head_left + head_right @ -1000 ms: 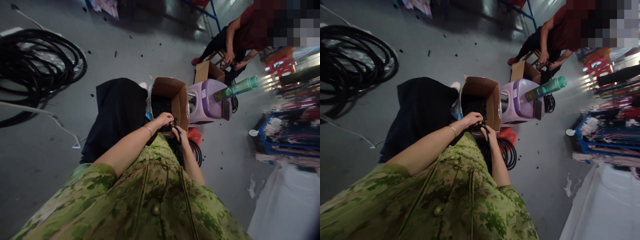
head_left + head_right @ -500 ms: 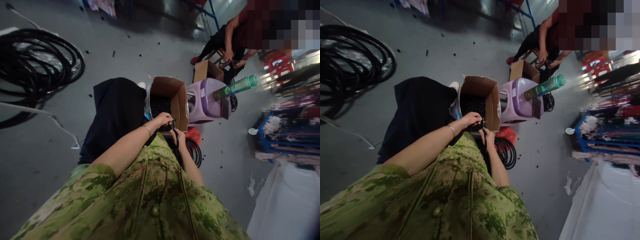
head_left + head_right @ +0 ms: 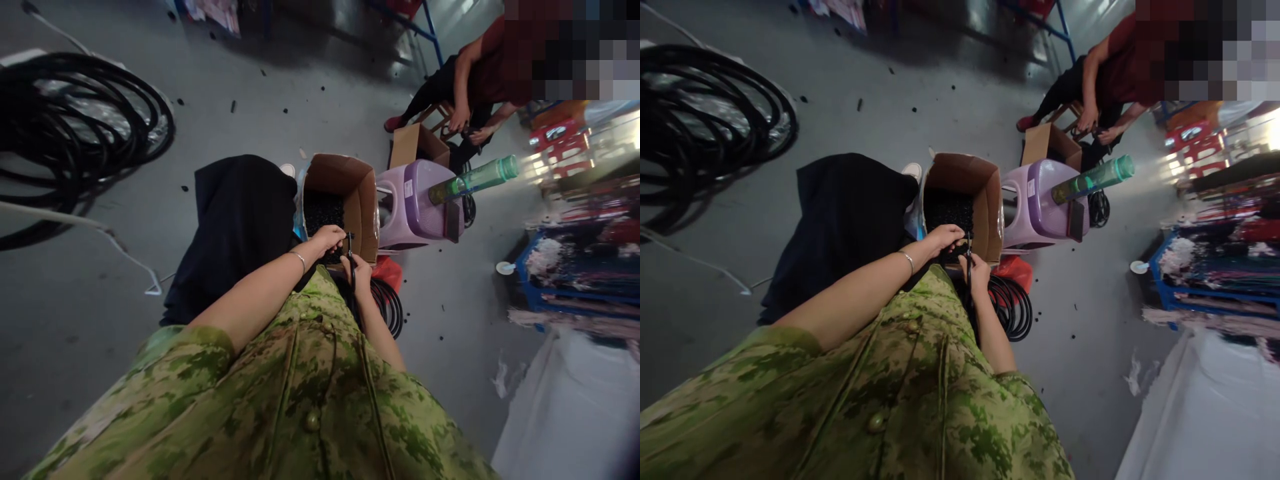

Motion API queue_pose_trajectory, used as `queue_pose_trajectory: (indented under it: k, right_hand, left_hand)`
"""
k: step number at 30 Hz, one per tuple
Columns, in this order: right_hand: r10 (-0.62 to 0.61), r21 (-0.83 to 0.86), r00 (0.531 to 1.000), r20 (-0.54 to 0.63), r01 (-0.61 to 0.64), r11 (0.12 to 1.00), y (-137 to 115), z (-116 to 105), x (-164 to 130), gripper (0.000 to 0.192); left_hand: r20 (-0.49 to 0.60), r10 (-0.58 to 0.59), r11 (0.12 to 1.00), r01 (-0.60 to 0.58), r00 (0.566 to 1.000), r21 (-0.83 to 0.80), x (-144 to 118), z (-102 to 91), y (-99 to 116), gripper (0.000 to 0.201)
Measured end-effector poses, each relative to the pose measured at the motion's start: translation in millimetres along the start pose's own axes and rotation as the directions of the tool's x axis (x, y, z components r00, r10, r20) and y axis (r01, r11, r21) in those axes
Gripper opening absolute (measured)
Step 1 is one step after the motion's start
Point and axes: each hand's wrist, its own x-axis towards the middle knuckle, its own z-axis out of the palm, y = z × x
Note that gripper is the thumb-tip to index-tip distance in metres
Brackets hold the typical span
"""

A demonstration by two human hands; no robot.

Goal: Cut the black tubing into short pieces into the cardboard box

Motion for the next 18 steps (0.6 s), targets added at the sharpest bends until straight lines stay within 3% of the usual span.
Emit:
queue_pose_trajectory:
  k: [11, 18]
  right_hand:
    - [-0.009, -0.019, 0.999, 0.035, 0.009, 1.0, -2.7, -4.5, -2.9, 0.046]
    - [-0.031, -0.086, 0.999, 0.031, 0.033, 0.996, -6.9, -5.3, -1.9, 0.046]
  left_hand:
    - [-0.004, 0.043, 0.997, -0.043, 0.999, 0.064, -1.3, -0.6, -0.1, 0.008]
    - [0.058, 0.085, 0.99, -0.091, 0.995, 0.11, 0.7, 0.2, -2.3, 0.031]
